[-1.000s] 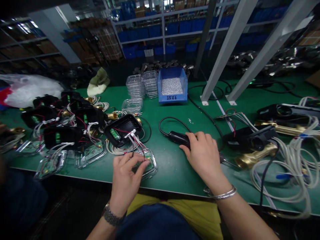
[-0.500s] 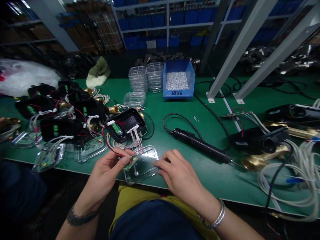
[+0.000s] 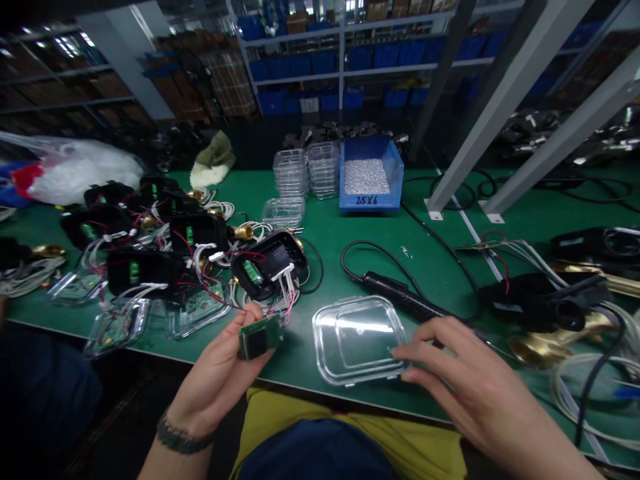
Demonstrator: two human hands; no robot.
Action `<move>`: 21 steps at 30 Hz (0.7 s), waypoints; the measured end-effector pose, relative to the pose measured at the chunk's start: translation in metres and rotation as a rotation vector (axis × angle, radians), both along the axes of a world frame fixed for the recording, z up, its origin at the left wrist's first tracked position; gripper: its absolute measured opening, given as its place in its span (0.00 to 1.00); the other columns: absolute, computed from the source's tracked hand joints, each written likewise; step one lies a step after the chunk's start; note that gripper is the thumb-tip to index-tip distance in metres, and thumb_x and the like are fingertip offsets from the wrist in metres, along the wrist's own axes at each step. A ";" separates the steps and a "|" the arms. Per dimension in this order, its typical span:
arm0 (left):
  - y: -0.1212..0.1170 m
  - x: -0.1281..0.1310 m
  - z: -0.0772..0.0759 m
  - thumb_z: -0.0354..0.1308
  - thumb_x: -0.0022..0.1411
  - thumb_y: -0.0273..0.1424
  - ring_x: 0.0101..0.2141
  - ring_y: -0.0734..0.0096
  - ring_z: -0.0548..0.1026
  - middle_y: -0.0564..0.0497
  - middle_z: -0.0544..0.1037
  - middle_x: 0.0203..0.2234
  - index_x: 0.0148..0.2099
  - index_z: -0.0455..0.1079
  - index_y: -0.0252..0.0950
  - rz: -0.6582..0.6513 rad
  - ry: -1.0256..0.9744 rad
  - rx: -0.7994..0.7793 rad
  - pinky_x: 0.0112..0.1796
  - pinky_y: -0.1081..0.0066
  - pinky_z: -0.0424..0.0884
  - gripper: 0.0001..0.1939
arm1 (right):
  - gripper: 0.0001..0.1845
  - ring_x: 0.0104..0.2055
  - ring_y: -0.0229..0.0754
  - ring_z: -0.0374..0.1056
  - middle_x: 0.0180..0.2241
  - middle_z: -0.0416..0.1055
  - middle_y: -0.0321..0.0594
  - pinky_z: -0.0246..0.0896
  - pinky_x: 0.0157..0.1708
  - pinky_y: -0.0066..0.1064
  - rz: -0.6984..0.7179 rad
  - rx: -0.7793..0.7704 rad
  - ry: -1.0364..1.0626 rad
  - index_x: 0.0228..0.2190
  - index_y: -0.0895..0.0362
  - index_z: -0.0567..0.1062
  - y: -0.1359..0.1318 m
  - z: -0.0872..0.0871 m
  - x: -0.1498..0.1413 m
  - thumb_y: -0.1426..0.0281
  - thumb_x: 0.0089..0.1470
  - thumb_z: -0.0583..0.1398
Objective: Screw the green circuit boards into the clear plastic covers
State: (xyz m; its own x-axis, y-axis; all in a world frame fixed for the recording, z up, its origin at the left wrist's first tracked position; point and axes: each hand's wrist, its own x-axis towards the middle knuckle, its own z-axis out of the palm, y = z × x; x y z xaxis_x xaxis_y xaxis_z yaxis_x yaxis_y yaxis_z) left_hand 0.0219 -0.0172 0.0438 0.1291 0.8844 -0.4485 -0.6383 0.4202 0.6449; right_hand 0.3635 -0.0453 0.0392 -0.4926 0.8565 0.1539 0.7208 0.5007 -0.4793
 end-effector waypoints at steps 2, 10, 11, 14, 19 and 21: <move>0.001 0.000 0.001 0.69 0.57 0.27 0.29 0.81 0.68 0.58 0.71 0.30 0.40 0.71 0.37 0.047 -0.095 -0.059 0.33 0.77 0.66 0.11 | 0.13 0.50 0.48 0.65 0.49 0.65 0.42 0.66 0.46 0.41 -0.066 -0.016 0.025 0.52 0.45 0.72 -0.006 -0.001 0.011 0.60 0.67 0.56; 0.003 0.000 0.010 0.64 0.61 0.25 0.25 0.80 0.65 0.57 0.70 0.29 0.39 0.69 0.37 0.059 -0.255 -0.145 0.26 0.77 0.59 0.07 | 0.12 0.47 0.46 0.66 0.45 0.66 0.43 0.69 0.40 0.35 0.074 0.015 0.039 0.51 0.47 0.72 -0.002 -0.015 -0.017 0.65 0.67 0.57; 0.003 0.000 0.011 0.64 0.61 0.24 0.25 0.80 0.65 0.57 0.70 0.29 0.39 0.68 0.37 0.062 -0.258 -0.144 0.26 0.77 0.59 0.07 | 0.12 0.45 0.45 0.66 0.44 0.66 0.43 0.69 0.39 0.34 0.097 0.012 0.040 0.52 0.48 0.72 -0.001 -0.016 -0.024 0.65 0.67 0.57; 0.003 0.001 0.013 0.62 0.62 0.25 0.26 0.79 0.65 0.55 0.72 0.32 0.40 0.68 0.37 0.058 -0.263 -0.133 0.26 0.77 0.59 0.06 | 0.11 0.43 0.45 0.66 0.42 0.65 0.43 0.67 0.38 0.35 0.144 -0.046 0.040 0.50 0.49 0.72 0.001 -0.023 -0.042 0.66 0.68 0.56; 0.003 0.000 0.012 0.61 0.64 0.25 0.26 0.80 0.66 0.54 0.71 0.31 0.40 0.68 0.36 0.040 -0.266 -0.135 0.26 0.77 0.60 0.04 | 0.09 0.43 0.46 0.64 0.41 0.65 0.43 0.65 0.38 0.37 0.159 -0.146 0.021 0.48 0.50 0.72 0.003 -0.038 -0.056 0.66 0.70 0.53; 0.003 0.000 0.011 0.61 0.64 0.25 0.26 0.80 0.65 0.55 0.70 0.31 0.39 0.68 0.36 0.042 -0.270 -0.142 0.26 0.78 0.59 0.04 | 0.09 0.43 0.46 0.64 0.41 0.65 0.43 0.65 0.39 0.38 0.159 -0.163 -0.006 0.47 0.50 0.72 0.006 -0.040 -0.056 0.66 0.70 0.54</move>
